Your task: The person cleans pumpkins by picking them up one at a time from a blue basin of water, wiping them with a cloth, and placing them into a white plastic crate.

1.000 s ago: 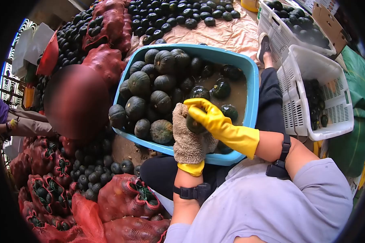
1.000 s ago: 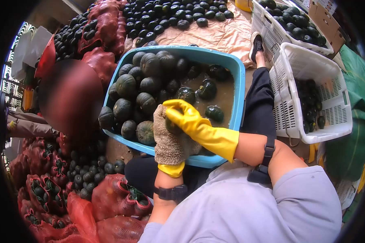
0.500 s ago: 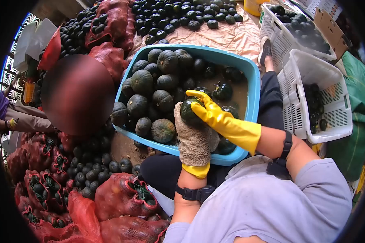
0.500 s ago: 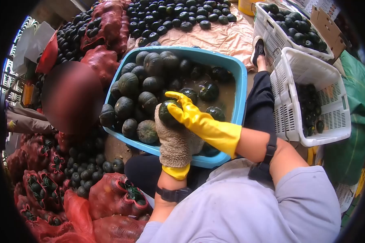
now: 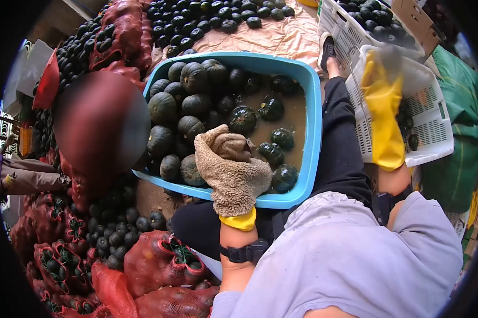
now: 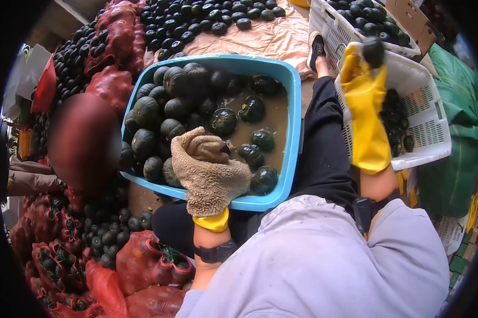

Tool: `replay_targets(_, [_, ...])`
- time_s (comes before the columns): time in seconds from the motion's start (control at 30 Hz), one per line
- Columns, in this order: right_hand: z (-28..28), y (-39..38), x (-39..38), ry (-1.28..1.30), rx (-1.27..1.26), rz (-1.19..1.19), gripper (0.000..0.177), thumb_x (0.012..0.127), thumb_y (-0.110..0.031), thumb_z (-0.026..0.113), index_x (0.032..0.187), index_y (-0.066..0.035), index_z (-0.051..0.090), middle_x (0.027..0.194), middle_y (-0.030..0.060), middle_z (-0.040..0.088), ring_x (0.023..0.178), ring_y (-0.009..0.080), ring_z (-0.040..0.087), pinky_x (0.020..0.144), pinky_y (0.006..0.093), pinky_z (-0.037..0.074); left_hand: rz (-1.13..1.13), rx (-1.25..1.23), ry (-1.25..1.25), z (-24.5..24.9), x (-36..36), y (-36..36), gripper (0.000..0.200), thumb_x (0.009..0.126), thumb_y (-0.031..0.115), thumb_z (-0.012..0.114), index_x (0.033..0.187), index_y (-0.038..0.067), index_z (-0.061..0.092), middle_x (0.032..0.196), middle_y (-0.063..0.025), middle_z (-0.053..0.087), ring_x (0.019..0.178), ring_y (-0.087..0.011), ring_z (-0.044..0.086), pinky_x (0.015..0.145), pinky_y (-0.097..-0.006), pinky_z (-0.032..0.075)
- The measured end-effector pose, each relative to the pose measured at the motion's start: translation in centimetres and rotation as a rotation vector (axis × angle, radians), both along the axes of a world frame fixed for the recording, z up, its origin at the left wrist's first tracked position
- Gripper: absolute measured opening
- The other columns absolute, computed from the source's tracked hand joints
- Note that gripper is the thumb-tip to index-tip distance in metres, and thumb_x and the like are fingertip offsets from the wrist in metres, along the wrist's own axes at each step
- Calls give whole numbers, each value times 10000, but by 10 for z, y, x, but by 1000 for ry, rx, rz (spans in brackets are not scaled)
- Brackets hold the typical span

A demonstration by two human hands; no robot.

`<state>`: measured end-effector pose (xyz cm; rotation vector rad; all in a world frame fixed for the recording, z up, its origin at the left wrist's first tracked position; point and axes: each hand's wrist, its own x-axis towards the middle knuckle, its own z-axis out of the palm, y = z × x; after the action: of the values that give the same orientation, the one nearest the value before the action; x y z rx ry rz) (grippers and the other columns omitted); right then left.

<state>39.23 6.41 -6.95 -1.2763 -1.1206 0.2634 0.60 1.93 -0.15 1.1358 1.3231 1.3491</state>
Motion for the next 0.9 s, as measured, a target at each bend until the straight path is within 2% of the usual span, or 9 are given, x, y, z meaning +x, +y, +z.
replay_targets(0.03, [-10, 11, 10, -299, -27, -375, 611, 1044, -492, 692, 1442, -40, 590, 1374, 161, 685, 1265, 220, 672, 1109, 326, 539, -10, 59, -19, -5, 1, 2, 408, 890, -2, 740, 1270, -24, 594, 1062, -109, 690, 971, -174, 696, 917, -291, 569])
replay_targets(0.1, [-3, 17, -19, -9, -240, -347, 630, 1031, -439, 738, 1471, -15, 588, 1400, 141, 684, 1202, 216, 692, 1083, 329, 540, -13, 69, 98, -33, -4, 17, 446, 917, -34, 710, 1345, -27, 587, 1201, -147, 688, 1109, -194, 697, 1001, -311, 566])
replay_targets(0.2, [12, -8, -94, -83, -636, 785, 546, 1055, -426, 678, 1493, -107, 613, 1401, 118, 703, 1205, 258, 697, 1054, 385, 546, -27, -18, 420, -91, -19, 45, 448, 960, -67, 656, 1400, -16, 591, 1312, -188, 683, 1205, -232, 689, 1045, -336, 555])
replay_targets(0.3, [-33, 16, -164, -1056, -1200, 763, 916, 768, -442, 861, 1581, -178, 532, 1505, 280, 597, 1340, 431, 624, 1123, 471, 513, -106, 39, 566, -94, -24, 39, 366, 986, -49, 643, 1349, -7, 649, 1252, -205, 742, 1153, -276, 738, 1022, -354, 575])
replay_targets(0.43, [-87, 40, -207, -1189, -1410, 699, 839, 733, -348, 918, 1484, -155, 598, 1353, 207, 691, 1315, 395, 649, 1091, 498, 541, -40, 59, 601, -96, -26, 34, 316, 939, -11, 702, 1256, -3, 706, 1158, -205, 768, 1096, -308, 763, 1000, -385, 589])
replay_targets(0.67, [-62, 12, -192, -592, -970, 569, 781, 717, -241, 896, 1419, -83, 593, 1301, 239, 683, 1249, 419, 648, 1073, 467, 521, -4, 29, 684, -100, -25, 40, 327, 907, -16, 694, 1231, 24, 724, 1137, -198, 775, 1091, -318, 767, 998, -393, 590])
replay_targets(0.77, [-46, 4, -175, 641, -870, 650, 804, 701, -171, 938, 1420, -81, 589, 1355, 195, 642, 1305, 357, 628, 1090, 456, 521, 0, -7, 597, -94, -23, 40, 329, 908, -10, 702, 1234, 29, 725, 1154, -187, 768, 1095, -318, 762, 994, -389, 590])
replay_targets(0.8, [-61, 2, -167, 444, -667, 833, 769, 734, -169, 931, 1417, -82, 589, 1361, 173, 637, 1300, 342, 629, 1089, 442, 526, -7, -17, 586, -89, -21, 39, 341, 901, -18, 709, 1239, 21, 718, 1179, -186, 755, 1113, -321, 748, 1012, -394, 579])
replay_targets(0.9, [-9, -15, -178, 1098, -913, 914, 614, 979, -272, 805, 1513, -107, 549, 1469, 117, 595, 1339, 275, 595, 1135, 398, 491, -28, -50, 544, -74, -16, 37, 366, 902, 10, 723, 1267, 16, 691, 1170, -188, 751, 1109, -332, 740, 997, -398, 577])
